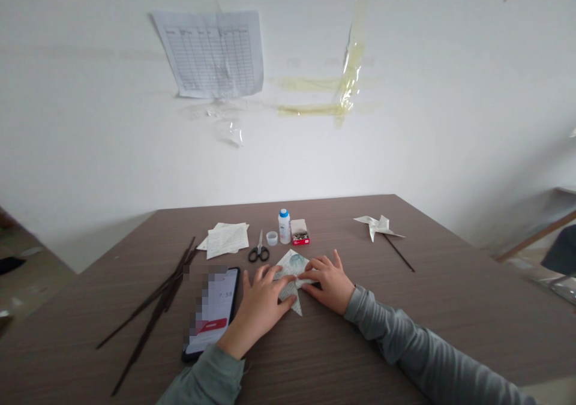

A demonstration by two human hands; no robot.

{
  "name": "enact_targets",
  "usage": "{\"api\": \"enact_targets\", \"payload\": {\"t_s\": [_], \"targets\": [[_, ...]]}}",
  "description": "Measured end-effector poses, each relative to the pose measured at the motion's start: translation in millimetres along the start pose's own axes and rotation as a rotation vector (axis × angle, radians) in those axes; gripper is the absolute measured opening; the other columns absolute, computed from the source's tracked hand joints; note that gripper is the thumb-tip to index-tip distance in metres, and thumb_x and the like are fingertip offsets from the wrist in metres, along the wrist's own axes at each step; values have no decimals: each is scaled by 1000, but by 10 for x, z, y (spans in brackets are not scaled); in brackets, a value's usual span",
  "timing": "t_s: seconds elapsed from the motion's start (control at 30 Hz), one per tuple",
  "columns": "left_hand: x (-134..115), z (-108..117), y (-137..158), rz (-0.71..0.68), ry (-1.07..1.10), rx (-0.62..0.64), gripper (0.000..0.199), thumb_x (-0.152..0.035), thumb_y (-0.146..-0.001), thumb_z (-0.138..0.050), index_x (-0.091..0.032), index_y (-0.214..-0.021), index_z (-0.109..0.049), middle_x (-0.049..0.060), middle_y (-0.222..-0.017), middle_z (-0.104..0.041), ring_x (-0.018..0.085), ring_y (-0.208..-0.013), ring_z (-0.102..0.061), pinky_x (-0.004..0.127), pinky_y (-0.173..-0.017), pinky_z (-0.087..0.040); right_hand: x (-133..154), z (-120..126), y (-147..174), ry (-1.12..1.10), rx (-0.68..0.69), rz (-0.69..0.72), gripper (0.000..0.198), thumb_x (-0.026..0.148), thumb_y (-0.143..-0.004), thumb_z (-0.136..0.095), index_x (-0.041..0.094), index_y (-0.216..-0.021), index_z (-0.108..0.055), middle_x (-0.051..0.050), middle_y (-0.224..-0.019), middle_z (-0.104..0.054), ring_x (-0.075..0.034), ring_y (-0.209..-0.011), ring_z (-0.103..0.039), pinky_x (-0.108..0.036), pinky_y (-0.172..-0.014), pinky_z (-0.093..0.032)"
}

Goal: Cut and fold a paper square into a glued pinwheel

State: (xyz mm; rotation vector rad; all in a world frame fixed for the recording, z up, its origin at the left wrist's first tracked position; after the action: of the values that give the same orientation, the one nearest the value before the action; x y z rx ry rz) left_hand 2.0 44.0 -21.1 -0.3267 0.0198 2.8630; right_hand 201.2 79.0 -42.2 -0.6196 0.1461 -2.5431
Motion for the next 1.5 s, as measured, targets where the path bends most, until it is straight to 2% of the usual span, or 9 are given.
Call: {"api": "enact_targets", "payload": {"t_s": [0.07,0.23,0.37,0.63,0.8,0.9,1.13,1.3,1.5], "targets": [[19,-19,-17,3,14,-18,53,-34,-111,-91,-47,-163,-92,10,-185,-81,53,-179,-63,93,-151,-44,-7,8,-13,-7,-1,-13,31,29,-112,-91,45,-135,-104,-7,-142,-98,-45,-150,-84,-95,-156,-30],[25,-38,-41,25,8,-19,58,-34,-109,-97,-46,-165,-91,10,-184,-82,53,-180,-63,97,-151,-39,-52,-10,-47,-41,23,-39,28,31,-109,-95,45,-132,-104,-6,-137,-99,-45,-151,-85,-101,-155,-22],[-5,-10,-32,32,-15,11,48,-34,-113,-93,-50,-158,-95,6,-186,-80,53,-183,-61,97,-152,-39,-52,-12,-41,-37,14,-25,30,31,-111,-92,46,-134,-104,-7,-139,-98,-46,-150,-84,-101,-155,-23],[-11,9,-29,28,-18,33,49,-33,-113,-91,-51,-159,-95,6,-189,-78,56,-185,-57,99,-152,-37,-21,-24,-27,15,38,-6,31,32,-116,-90,49,-138,-104,-7,-145,-97,-44,-151,-84,-97,-156,-26],[-2,-10,-37,28,-10,6,48,-31,-112,-92,-49,-156,-97,7,-186,-80,55,-183,-60,99,-152,-38,-9,3,-21,14,23,7,28,31,-115,-93,46,-136,-104,-7,-144,-98,-45,-153,-83,-100,-157,-19],[-3,-9,-39,42,2,7,53,-31,-110,-94,-47,-161,-94,9,-185,-81,53,-182,-62,95,-153,-41,-1,39,-23,-2,17,-23,26,27,-112,-95,44,-129,-105,-6,-141,-99,-45,-153,-84,-99,-157,-17],[-33,16,-22,45,-16,22,52,-30,-113,-90,-46,-161,-94,8,-187,-80,51,-184,-60,94,-153,-40,23,73,-26,-26,38,-30,27,28,-115,-90,41,-134,-104,-7,-140,-99,-43,-153,-84,-103,-155,-16],[-35,34,-13,54,-8,37,51,-33,-114,-89,-49,-161,-94,7,-189,-78,51,-185,-60,93,-155,-38,28,50,-19,13,50,-13,31,30,-116,-89,46,-138,-104,-8,-144,-97,-44,-152,-83,-100,-155,-23],[-47,63,-12,61,-17,36,52,-31,-112,-92,-50,-160,-95,6,-188,-79,52,-186,-58,93,-155,-37,30,42,-22,16,67,-8,33,30,-116,-88,45,-142,-103,-9,-148,-96,-46,-154,-81,-102,-154,-23]]}}
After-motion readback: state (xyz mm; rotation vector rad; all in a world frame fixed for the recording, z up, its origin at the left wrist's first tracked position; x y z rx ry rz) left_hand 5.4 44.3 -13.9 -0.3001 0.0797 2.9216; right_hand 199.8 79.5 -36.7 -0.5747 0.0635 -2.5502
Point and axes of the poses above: each hand's wrist, its own y-axis away from the middle knuckle, its own z-axis out of the back of the hand, x = y × z, the point moved 6 cm from there along -y, towards the middle knuckle
